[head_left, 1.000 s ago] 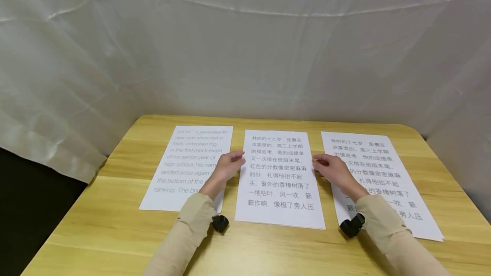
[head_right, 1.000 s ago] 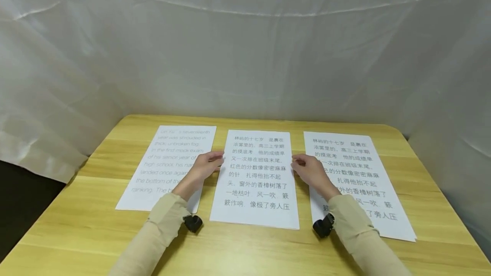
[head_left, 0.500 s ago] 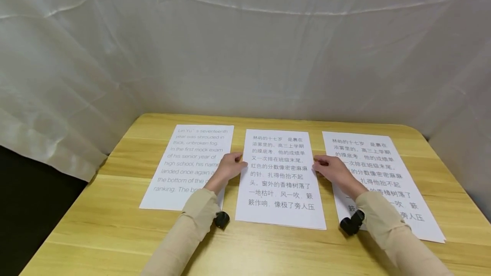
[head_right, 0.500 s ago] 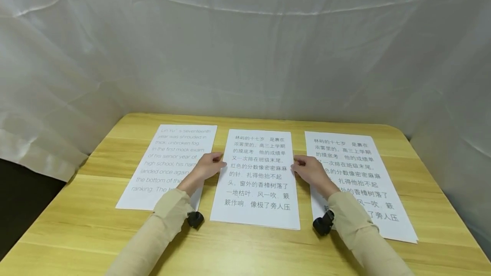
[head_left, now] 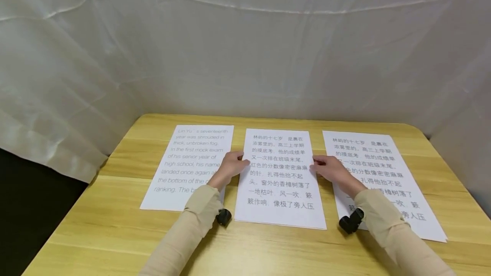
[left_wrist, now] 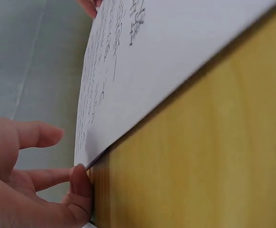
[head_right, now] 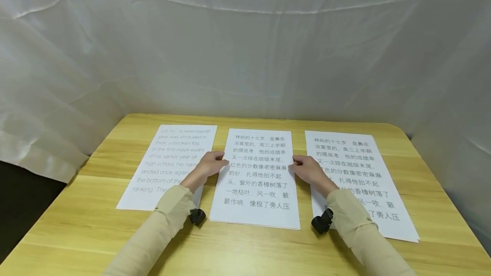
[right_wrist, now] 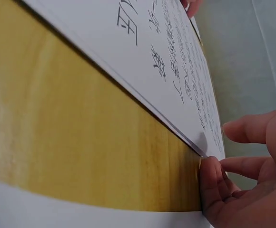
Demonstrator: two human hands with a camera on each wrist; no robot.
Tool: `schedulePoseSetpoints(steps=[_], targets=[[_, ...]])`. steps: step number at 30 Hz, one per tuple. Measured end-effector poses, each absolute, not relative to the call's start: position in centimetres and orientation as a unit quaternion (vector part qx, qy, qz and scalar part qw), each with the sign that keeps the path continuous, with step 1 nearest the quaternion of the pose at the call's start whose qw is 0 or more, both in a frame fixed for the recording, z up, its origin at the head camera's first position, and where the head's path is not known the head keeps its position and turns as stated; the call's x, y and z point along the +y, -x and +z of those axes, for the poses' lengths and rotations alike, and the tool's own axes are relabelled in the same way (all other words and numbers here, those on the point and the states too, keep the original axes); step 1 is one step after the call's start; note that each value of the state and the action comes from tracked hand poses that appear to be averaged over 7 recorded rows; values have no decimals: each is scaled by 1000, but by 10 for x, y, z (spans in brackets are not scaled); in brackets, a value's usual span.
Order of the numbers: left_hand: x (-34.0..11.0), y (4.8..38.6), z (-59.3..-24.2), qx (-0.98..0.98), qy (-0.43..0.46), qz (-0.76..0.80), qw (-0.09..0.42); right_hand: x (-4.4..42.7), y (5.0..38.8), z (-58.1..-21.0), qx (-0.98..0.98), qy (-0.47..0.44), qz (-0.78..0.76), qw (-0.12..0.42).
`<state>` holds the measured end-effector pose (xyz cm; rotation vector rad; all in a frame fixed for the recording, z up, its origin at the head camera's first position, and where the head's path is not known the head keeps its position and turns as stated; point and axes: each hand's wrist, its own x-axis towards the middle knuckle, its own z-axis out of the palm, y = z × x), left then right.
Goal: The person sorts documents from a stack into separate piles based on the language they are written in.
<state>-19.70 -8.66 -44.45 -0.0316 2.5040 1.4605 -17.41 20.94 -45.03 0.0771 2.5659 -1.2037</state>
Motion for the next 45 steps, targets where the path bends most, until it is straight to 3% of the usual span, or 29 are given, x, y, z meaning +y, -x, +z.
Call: schedulePoseSetpoints(steps=[11, 27, 45], targets=[[-87, 195, -440, 864, -4, 489, 120, 210, 170, -445, 893, -5, -424, 153], [-85, 199, -435, 860, 9, 500, 98, 209, 170, -443, 891, -20, -444, 97], [-97, 201, -439, 825, 52, 546, 134, 212, 167, -440, 855, -43, -503, 117]])
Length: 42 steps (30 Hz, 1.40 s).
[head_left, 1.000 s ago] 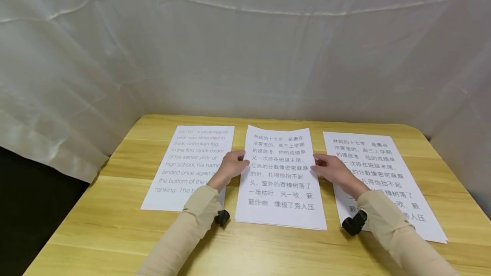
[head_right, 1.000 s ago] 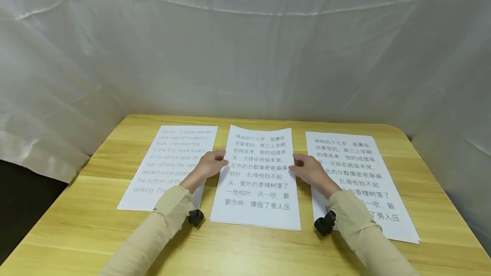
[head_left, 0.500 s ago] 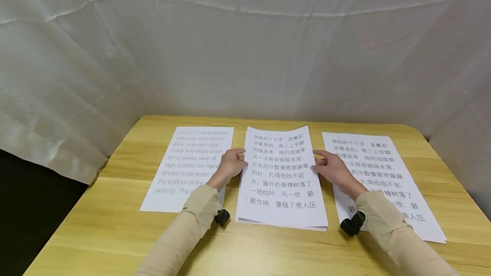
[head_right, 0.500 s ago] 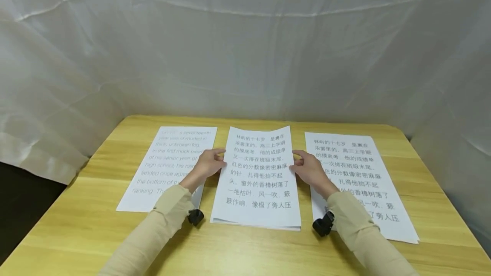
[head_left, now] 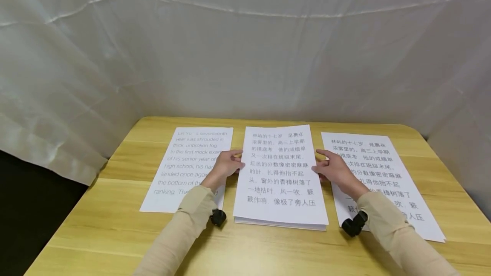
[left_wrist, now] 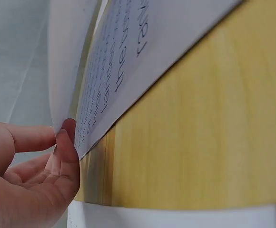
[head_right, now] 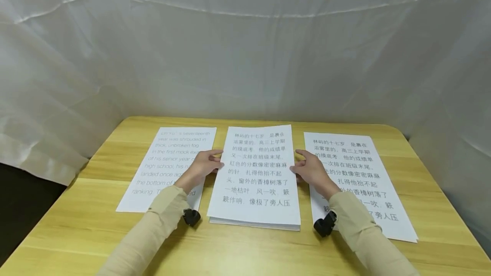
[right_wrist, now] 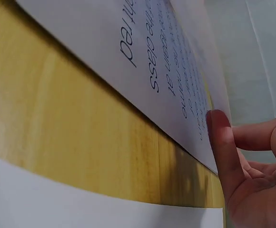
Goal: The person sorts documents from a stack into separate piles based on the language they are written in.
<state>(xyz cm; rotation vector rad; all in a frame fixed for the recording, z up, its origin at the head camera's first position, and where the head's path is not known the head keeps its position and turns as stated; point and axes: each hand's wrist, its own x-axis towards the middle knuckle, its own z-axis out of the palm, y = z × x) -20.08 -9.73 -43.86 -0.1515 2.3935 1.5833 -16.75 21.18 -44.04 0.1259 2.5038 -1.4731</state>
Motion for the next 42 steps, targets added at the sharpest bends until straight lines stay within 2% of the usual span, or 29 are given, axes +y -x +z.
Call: schedulePoseSetpoints(steps=[17, 27, 42], targets=[[-107, 204, -437, 762, 70, 628, 142, 216, 169, -437, 829, -46, -542, 127], [-114, 202, -431, 754, 51, 638, 149, 214, 165, -432, 819, -42, -558, 127], [-124, 197, -425, 748, 66, 647, 133, 205, 162, -425, 816, -22, -566, 114]])
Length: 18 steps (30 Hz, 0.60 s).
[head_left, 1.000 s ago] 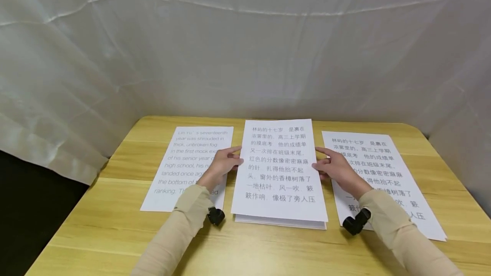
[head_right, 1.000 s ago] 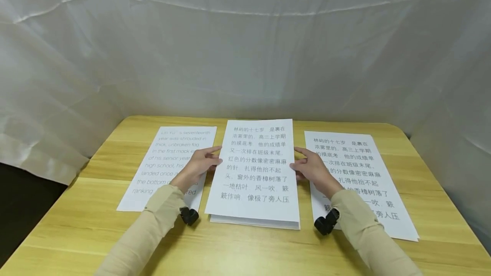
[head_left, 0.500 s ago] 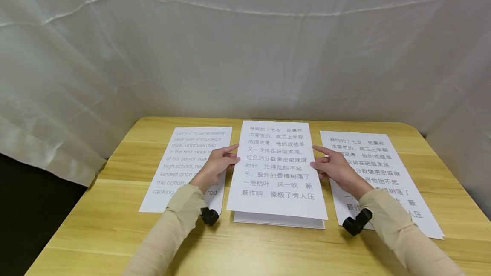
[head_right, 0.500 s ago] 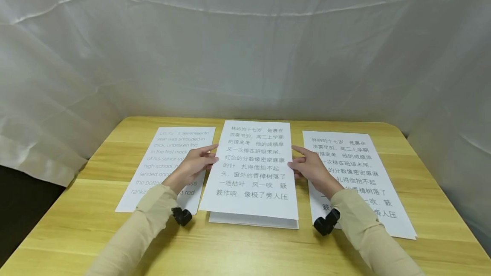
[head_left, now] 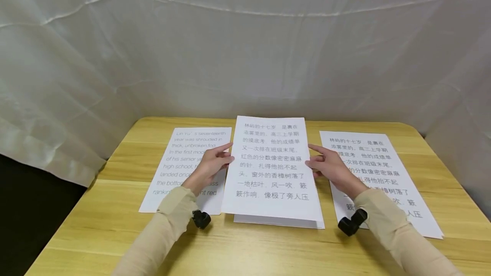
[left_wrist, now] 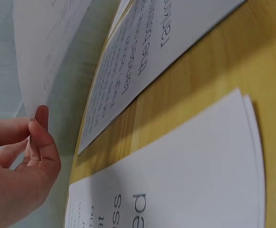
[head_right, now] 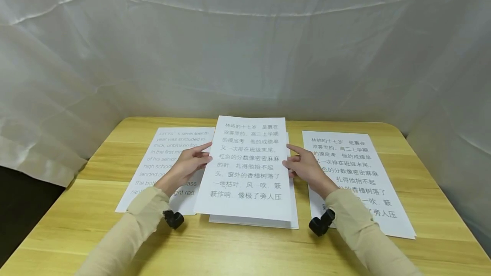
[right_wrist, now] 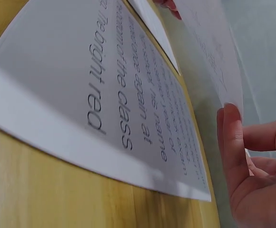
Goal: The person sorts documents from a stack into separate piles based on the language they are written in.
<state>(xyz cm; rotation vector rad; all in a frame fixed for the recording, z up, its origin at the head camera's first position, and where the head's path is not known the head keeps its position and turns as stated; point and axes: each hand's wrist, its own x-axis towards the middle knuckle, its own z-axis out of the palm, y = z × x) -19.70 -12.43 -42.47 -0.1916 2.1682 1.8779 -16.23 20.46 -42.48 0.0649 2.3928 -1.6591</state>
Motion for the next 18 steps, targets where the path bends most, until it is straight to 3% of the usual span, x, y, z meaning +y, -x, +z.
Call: schedulePoseSetpoints(steps=[18], targets=[[-129, 194, -426, 748, 70, 646, 131, 201, 167, -428, 824, -8, -556, 105]])
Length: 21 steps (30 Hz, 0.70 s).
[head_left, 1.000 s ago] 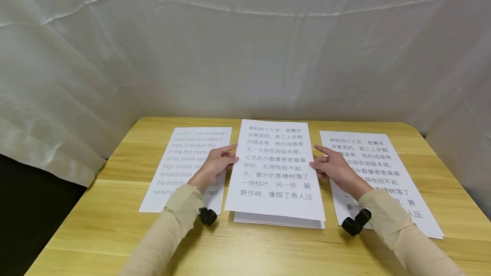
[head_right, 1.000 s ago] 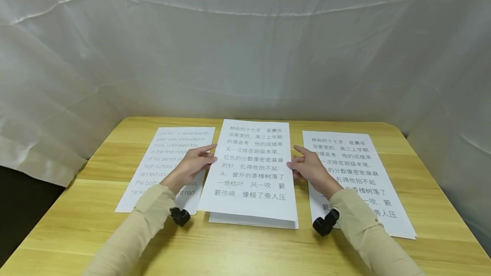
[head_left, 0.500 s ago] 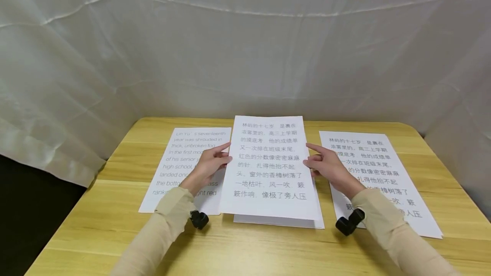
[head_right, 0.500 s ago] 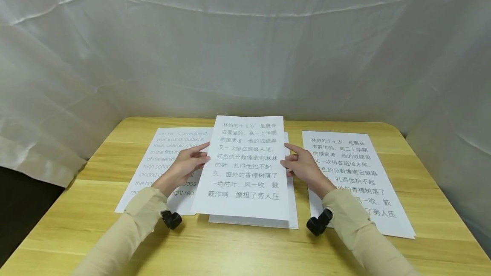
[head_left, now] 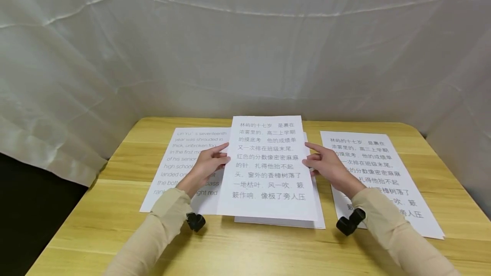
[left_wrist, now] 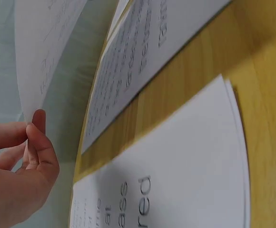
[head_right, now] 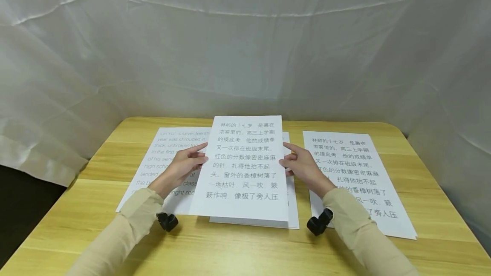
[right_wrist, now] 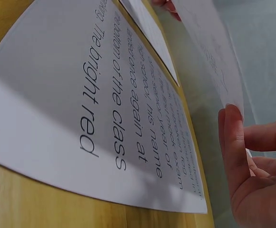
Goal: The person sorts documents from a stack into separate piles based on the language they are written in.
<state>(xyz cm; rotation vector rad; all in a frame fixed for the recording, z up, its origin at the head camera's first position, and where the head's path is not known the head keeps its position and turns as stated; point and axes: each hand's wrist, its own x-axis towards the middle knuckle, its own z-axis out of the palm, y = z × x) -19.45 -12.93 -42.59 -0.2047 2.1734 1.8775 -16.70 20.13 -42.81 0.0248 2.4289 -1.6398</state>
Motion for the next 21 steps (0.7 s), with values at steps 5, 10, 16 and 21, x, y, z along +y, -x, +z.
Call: schedulePoseSetpoints(steps=[5, 10, 16, 21], targets=[[-133, 194, -423, 739, 75, 656, 133, 196, 167, -423, 826, -15, -551, 119], [-135, 193, -421, 734, 79, 659, 140, 193, 167, -418, 832, -29, -537, 137], [-133, 193, -422, 730, 80, 663, 149, 194, 168, -413, 839, -45, -518, 158], [-127, 194, -425, 727, 84, 664, 152, 197, 171, -410, 848, -61, -498, 172]])
